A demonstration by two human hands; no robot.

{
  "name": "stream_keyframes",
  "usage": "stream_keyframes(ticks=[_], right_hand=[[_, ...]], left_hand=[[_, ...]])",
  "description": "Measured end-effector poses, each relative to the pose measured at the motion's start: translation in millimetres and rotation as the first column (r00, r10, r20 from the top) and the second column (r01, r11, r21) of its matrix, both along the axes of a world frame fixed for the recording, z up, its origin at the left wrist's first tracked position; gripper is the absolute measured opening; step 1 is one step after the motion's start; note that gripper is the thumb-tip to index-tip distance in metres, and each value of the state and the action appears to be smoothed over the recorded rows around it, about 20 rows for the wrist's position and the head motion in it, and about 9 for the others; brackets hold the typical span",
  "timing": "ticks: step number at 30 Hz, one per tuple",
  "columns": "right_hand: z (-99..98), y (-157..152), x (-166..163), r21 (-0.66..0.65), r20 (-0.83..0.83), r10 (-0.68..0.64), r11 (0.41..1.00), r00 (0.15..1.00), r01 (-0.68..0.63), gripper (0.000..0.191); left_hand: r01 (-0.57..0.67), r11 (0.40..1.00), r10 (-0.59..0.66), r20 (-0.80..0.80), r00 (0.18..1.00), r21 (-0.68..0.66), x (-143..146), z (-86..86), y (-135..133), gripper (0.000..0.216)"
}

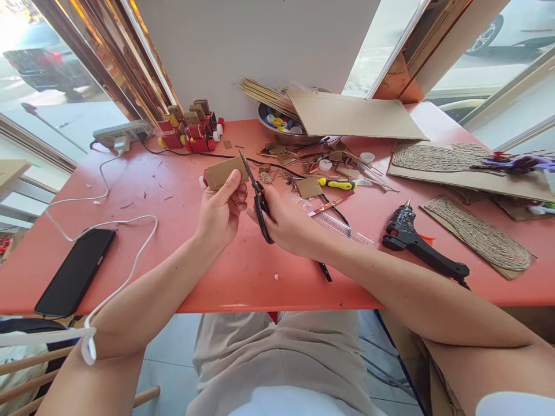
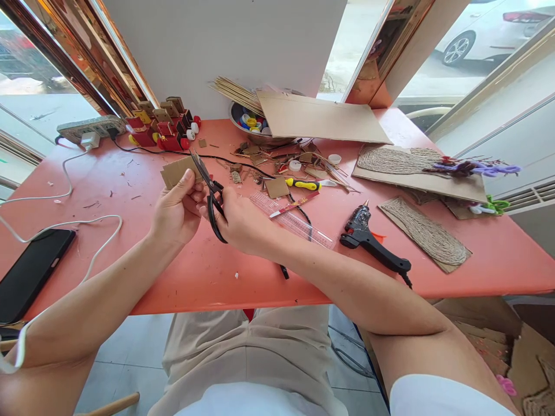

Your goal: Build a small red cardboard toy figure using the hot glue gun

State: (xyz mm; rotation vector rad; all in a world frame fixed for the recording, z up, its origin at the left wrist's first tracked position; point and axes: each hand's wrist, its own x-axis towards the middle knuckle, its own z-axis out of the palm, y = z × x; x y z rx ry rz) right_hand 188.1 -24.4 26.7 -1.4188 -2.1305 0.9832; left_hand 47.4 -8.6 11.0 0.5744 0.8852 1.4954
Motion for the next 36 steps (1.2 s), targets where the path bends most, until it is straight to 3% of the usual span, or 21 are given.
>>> stream_keyframes(ticks=[10,20,30,36], right_hand=[[14.7,-4.5,-7.8,-0.027,0.199,-0.057,0.998,0.978,0.063,0.009],[-10.7,-0.4,0.6,0.168,0.083,-0.034,0.986,0.996,0.020,0.012],[-3.8,-6.0,-2.9,-0.083,-0.021,-0.095,0.992,0.995,0.093,0.021],[-2.8,-9.6,-4.2,-0.179,-0.177,-0.115,0.980,0.977,0.083,0.024]], left_hand=[[-0.006,1.000,0.005,-0.022,1.000,-0.019,-0.6,-2.7,1.4,0.027],[-0.039,0.999,0.039,-0.020,0.999,-0.008,3.0,2.0,-3.1,0.026],[-0.096,0.994,0.101,-0.094,0.990,0.053,5.6,-2.5,-4.5,0.031],[-0.083,0.995,0.087,-0.108,0.990,0.047,4.6,-3.7,-5.1,0.034]])
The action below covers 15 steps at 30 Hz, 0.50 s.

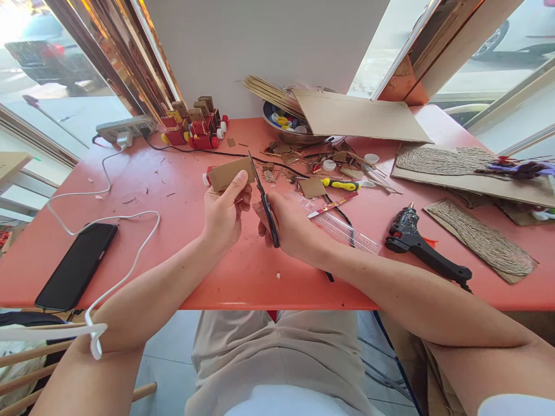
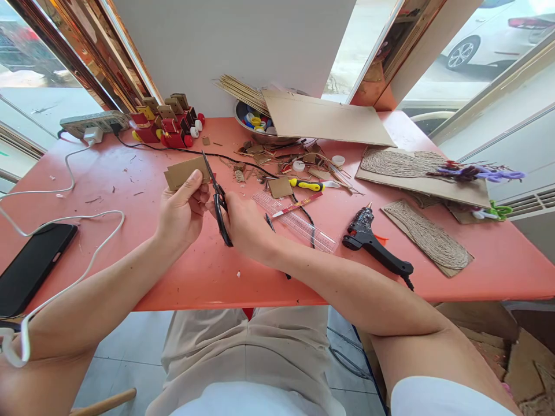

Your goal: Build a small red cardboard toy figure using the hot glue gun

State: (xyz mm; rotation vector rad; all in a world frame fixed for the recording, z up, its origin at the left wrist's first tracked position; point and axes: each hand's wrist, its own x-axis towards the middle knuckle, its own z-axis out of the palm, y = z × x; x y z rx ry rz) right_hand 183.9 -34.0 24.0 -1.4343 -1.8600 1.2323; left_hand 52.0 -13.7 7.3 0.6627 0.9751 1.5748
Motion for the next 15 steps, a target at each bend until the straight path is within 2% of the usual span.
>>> stream_keyframes(ticks=[6,15], right_hand=[[1.8,-1.5,-3.4,-0.125,-0.207,-0.055,0.992,0.977,0.030,0.039],[-3.4,-1.0,-6.7,-0.161,-0.303,-0.059,0.987,0.951,0.009,0.045]], left_hand=[[-0.011,1.000,0.011,-0.019,1.000,-0.014,0.0,-0.1,0.4,0.036],[0.005,1.000,-0.005,-0.012,1.000,-0.001,0.3,0.3,0.8,0.034]])
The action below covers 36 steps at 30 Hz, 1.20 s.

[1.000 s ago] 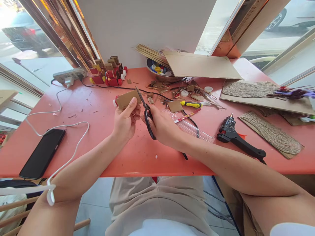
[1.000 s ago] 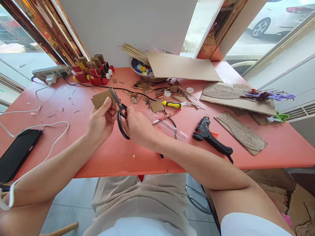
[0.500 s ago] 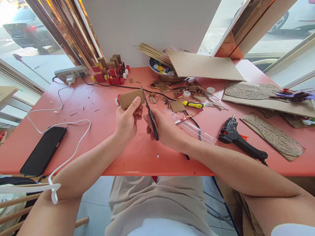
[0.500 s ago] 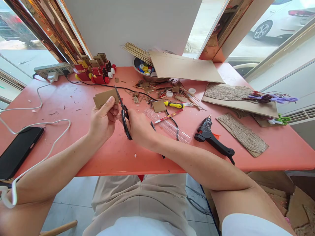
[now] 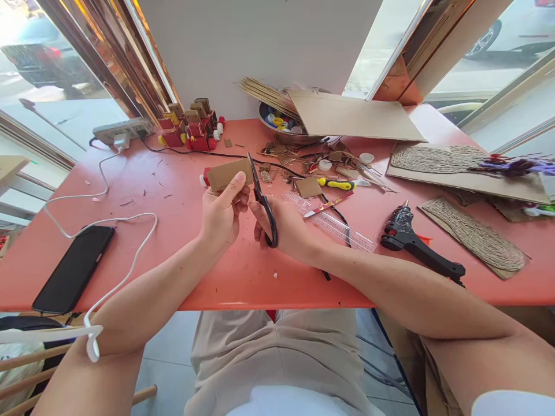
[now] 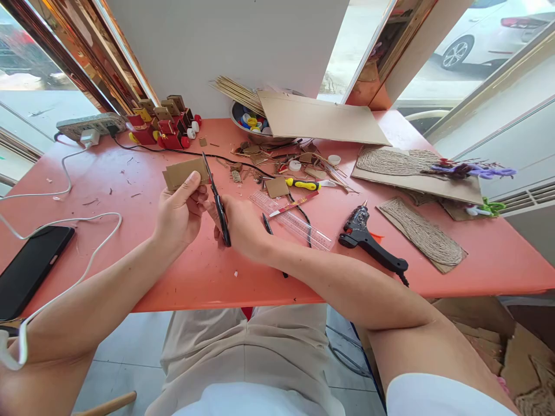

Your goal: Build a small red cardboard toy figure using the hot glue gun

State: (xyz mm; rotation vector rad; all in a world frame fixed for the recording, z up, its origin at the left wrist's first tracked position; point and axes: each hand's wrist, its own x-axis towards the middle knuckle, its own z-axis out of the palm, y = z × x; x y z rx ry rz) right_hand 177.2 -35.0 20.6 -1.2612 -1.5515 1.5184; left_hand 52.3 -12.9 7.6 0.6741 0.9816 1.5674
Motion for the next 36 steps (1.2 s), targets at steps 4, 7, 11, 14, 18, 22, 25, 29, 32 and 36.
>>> stream_keyframes(ticks=[4,7,11,14,18,22,25,29,32,36], right_hand=[[2.6,13.3,5.7,0.024,-0.057,0.003,1.000,0.998,-0.002,0.051],[8.1,30.3,16.7,0.111,-0.090,-0.076,0.990,0.993,0.086,0.052],[15.2,45.8,33.8,0.226,-0.108,-0.089,0.968,0.990,0.112,0.051],[16.9,48.0,41.1,0.270,-0.129,-0.047,0.959,0.991,0.081,0.048],[14.9,47.4,42.6,0.266,-0.140,-0.044,0.961,0.989,0.080,0.043],[11.3,49.2,41.1,0.214,-0.166,-0.076,0.970,0.983,0.111,0.042],[9.7,50.6,40.8,0.206,-0.170,-0.089,0.971,0.981,0.124,0.042],[10.3,50.9,42.4,0.254,-0.125,-0.064,0.962,0.990,0.095,0.037],[12.2,50.2,43.9,0.275,-0.100,-0.040,0.959,0.994,0.066,0.035],[16.6,49.2,45.7,0.262,-0.079,-0.001,0.965,0.997,0.022,0.035]], left_hand=[[0.019,1.000,-0.019,-0.005,1.000,-0.014,-1.1,-0.9,2.1,0.033],[0.082,0.996,-0.083,-0.025,0.996,-0.044,-2.3,0.1,3.0,0.030],[0.210,0.976,-0.213,-0.063,0.975,-0.058,-4.1,1.9,2.9,0.032],[0.299,0.951,-0.306,-0.120,0.944,-0.074,-6.9,1.1,4.5,0.033],[0.382,0.921,-0.390,-0.175,0.904,-0.080,-12.2,-2.3,9.6,0.038],[0.419,0.907,-0.418,-0.192,0.888,-0.039,-16.2,-2.9,13.2,0.045],[0.445,0.895,-0.440,-0.225,0.869,-0.031,-17.9,-0.9,14.0,0.046],[0.450,0.891,-0.452,-0.238,0.860,-0.065,-19.4,0.2,15.2,0.039],[0.455,0.887,-0.460,-0.239,0.855,-0.079,-20.7,-1.1,16.8,0.035],[0.459,0.885,-0.463,-0.261,0.847,-0.082,-22.9,-2.2,18.2,0.035]])
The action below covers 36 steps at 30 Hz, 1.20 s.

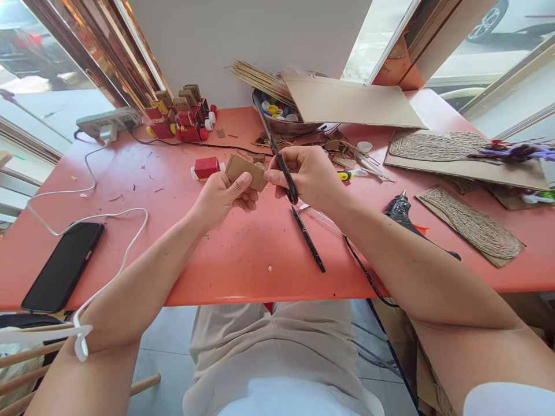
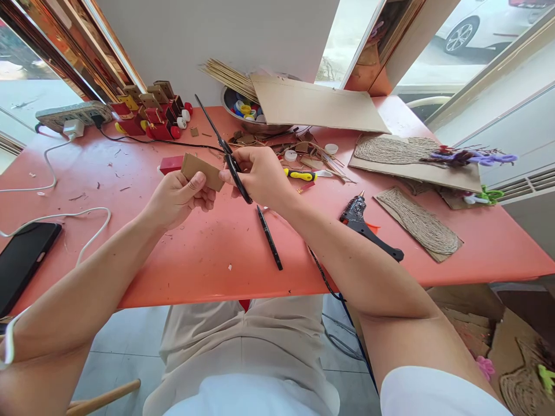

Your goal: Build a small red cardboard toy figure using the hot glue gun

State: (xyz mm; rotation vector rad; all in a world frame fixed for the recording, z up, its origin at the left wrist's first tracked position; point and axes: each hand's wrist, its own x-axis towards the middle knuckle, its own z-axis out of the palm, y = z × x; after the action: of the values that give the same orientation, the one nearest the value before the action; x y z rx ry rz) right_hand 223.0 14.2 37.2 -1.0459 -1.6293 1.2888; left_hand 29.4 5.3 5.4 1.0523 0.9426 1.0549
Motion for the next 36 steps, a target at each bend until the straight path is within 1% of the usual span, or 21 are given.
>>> stream_keyframes(ticks=[7,12,14,19,23,29,33,36], right_hand=[[4.9,2.2,4.2,-0.067,0.058,0.062,0.996,0.996,-0.058,0.030],[3.6,3.9,5.9,-0.080,0.078,0.078,0.994,0.994,-0.072,0.026],[3.9,3.5,4.9,-0.106,0.074,0.076,0.992,0.994,-0.068,0.028],[6.0,1.5,1.0,-0.171,0.042,0.069,0.983,0.997,-0.061,0.029],[6.5,0.5,-0.4,-0.192,0.042,0.083,0.979,0.996,-0.073,0.030],[7.0,0.2,0.1,-0.205,0.065,0.081,0.976,0.995,-0.067,0.031],[3.6,2.2,-0.4,-0.223,0.037,0.092,0.971,0.995,-0.082,0.032],[-0.7,2.8,-2.6,-0.247,-0.014,0.107,0.963,0.994,-0.107,0.032]], left_hand=[[-0.005,0.999,0.006,-0.034,0.999,0.034,2.1,3.7,-3.1,0.037],[-0.061,0.998,0.062,-0.038,0.997,0.034,4.7,4.6,-4.8,0.035],[-0.077,0.995,0.080,-0.053,0.995,0.064,4.8,3.4,-4.8,0.038],[-0.098,0.975,0.112,-0.062,0.992,0.198,4.2,-1.4,-4.3,0.048],[-0.095,0.965,0.123,-0.104,0.987,0.246,3.5,-3.3,-3.8,0.053],[-0.062,0.970,0.112,-0.203,0.973,0.235,1.9,-1.2,-1.7,0.052],[-0.049,0.978,0.087,-0.184,0.979,0.202,1.0,-0.3,-1.7,0.054],[-0.019,0.979,0.057,-0.185,0.981,0.204,0.6,-1.6,-1.8,0.057]])
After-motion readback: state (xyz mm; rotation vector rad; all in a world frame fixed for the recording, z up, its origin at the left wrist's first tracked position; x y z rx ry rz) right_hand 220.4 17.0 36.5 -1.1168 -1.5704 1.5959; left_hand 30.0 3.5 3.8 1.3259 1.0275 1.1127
